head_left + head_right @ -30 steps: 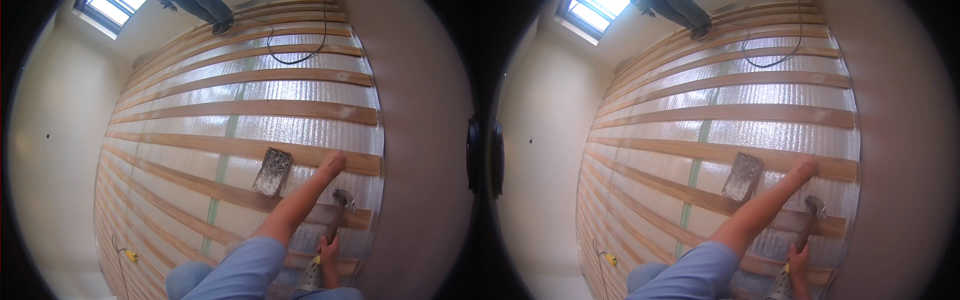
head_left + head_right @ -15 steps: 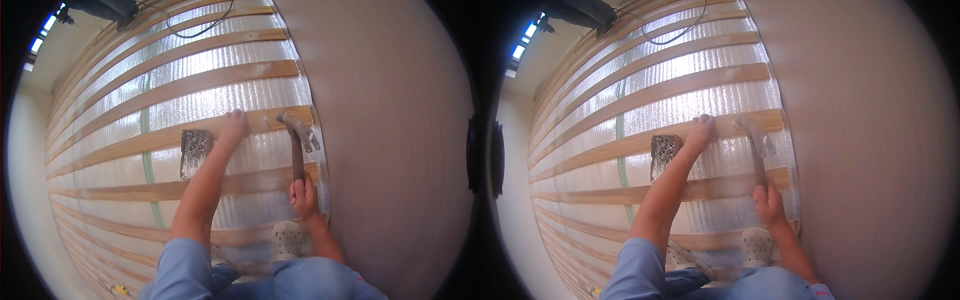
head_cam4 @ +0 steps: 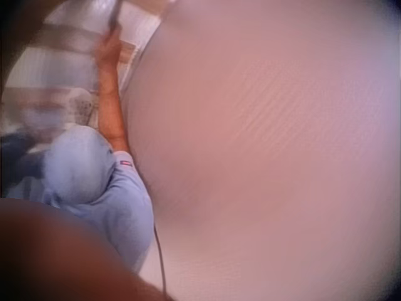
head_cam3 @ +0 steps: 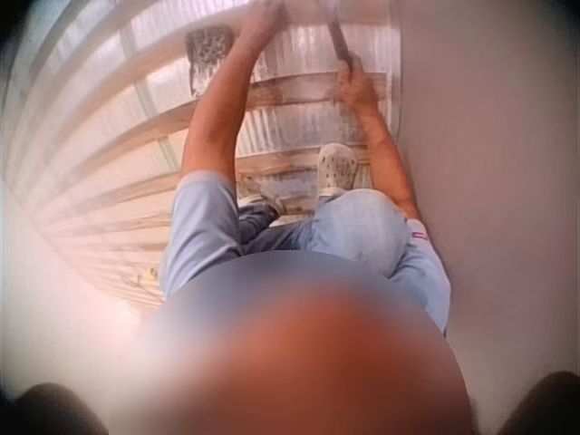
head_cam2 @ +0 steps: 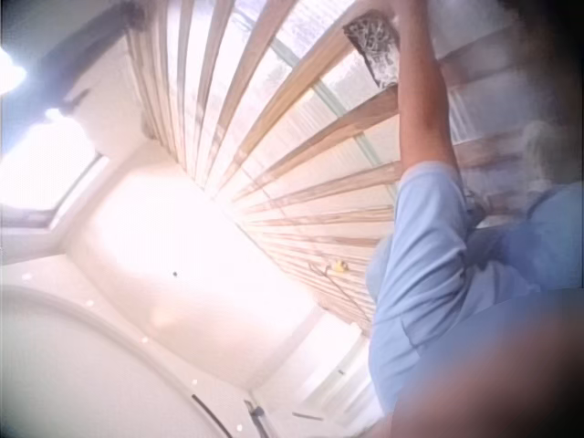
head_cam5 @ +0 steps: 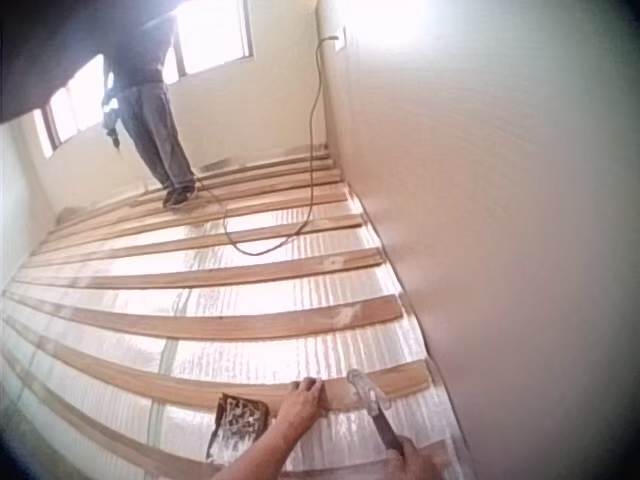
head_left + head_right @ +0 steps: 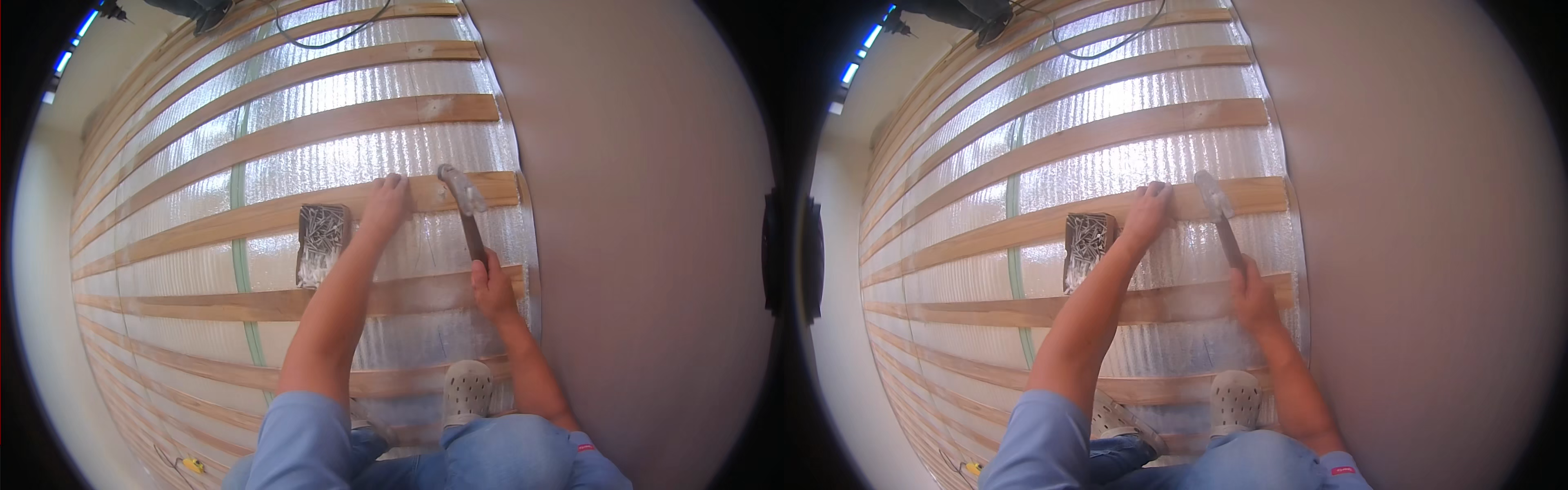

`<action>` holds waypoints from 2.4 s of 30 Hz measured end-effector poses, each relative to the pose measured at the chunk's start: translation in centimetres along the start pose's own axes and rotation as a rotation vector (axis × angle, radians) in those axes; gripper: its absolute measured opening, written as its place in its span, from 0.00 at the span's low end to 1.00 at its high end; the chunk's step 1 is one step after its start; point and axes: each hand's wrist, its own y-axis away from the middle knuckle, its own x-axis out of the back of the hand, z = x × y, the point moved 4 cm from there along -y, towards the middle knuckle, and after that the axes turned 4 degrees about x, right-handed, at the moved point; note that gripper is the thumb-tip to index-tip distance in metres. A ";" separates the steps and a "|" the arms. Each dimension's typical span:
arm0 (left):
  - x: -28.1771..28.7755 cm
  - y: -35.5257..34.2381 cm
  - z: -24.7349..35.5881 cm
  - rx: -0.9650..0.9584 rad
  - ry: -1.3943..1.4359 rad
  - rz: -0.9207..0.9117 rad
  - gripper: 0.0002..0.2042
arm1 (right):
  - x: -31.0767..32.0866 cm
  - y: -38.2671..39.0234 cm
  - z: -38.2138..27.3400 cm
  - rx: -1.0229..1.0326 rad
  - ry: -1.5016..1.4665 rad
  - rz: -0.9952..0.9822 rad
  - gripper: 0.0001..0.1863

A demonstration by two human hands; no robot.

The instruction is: Hammering nails into wooden slats to secure them to the floor during a renovation.

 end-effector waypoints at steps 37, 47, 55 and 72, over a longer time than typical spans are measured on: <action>9.6 13.7 -8.0 0.450 -0.130 0.270 0.04 | -4.1 4.1 8.7 -0.105 -0.317 0.004 0.20; 12.3 12.1 -11.8 0.784 0.189 -0.172 0.11 | -3.4 4.6 7.4 -0.087 -0.295 0.009 0.21; 14.5 11.0 -8.9 0.744 0.944 -0.232 0.17 | -3.2 4.6 7.4 -0.094 -0.292 0.005 0.20; 3.1 6.0 -0.1 0.339 1.299 -0.315 0.18 | -4.2 4.9 6.7 -0.079 -0.317 0.000 0.19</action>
